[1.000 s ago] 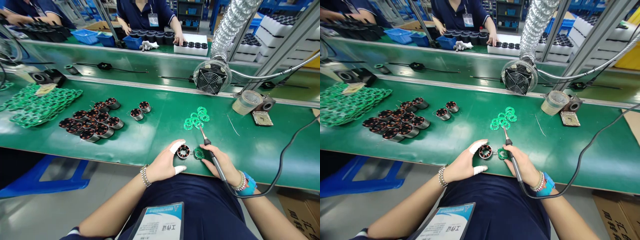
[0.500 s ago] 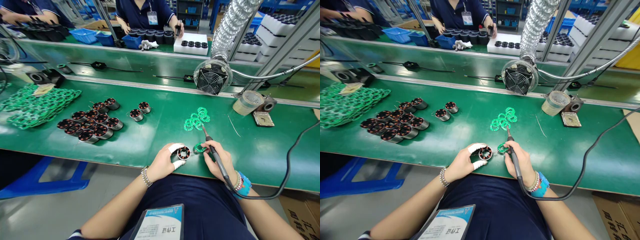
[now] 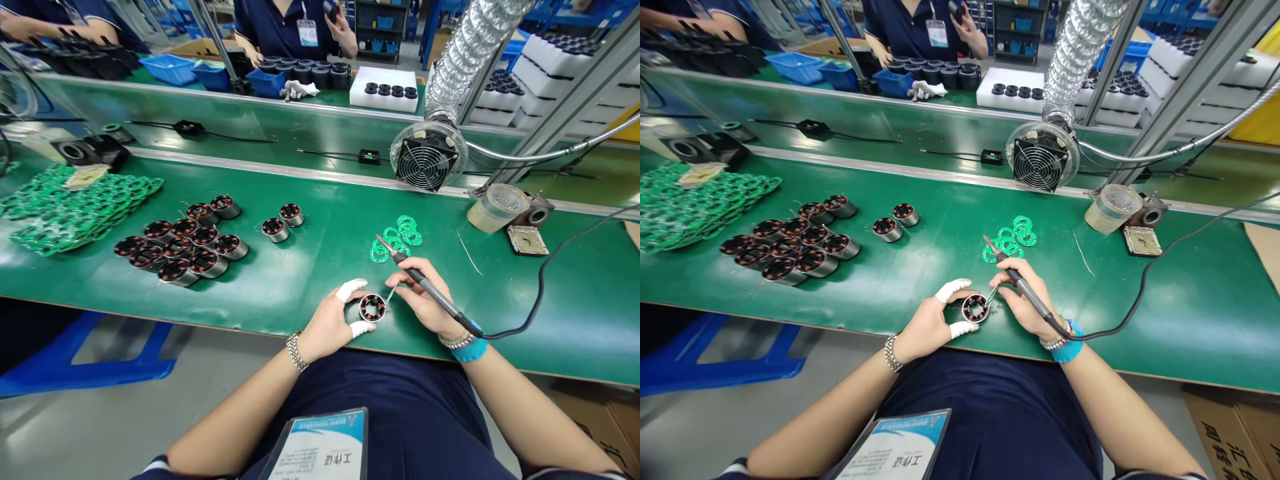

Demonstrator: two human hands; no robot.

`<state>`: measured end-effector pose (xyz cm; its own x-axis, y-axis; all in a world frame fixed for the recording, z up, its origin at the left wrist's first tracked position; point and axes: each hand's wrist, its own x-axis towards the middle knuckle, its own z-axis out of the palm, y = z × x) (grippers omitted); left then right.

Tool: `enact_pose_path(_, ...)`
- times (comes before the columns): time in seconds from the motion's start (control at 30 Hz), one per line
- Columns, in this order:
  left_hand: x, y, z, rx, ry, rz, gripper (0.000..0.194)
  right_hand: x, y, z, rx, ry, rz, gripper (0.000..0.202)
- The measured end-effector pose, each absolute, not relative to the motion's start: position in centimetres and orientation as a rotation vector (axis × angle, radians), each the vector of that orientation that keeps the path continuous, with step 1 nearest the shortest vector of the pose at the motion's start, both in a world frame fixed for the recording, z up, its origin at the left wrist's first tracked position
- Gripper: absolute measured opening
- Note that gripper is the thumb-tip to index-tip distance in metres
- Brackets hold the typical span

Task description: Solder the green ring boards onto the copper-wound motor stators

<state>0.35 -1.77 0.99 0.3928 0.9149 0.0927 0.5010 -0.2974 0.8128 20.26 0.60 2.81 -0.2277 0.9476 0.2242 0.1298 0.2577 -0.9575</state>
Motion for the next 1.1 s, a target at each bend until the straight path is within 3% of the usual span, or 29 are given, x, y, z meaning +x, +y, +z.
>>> enact_pose_path(0.17,0.4,-1.9,0.9,1.959,1.208,0.792,0.066,19.2,0.6,4.1,-1.095,-1.854,0.919,0.027)
enact_pose_path(0.53,0.5,-2.1,1.0,1.908,1.252,0.792,0.048,19.4,-1.3,3.7,-1.003,-2.122,0.824,0.045)
enact_pose_path(0.67,0.6,-2.2,0.8,1.905,1.266,0.793,0.046,19.4,-1.2,3.8,-0.901,-2.195,0.742,0.039)
enact_pose_path(1.1,0.6,-2.3,0.6,2.047,1.305,0.847,0.039,19.7,-0.4,3.9,-0.852,-2.296,0.916,0.047)
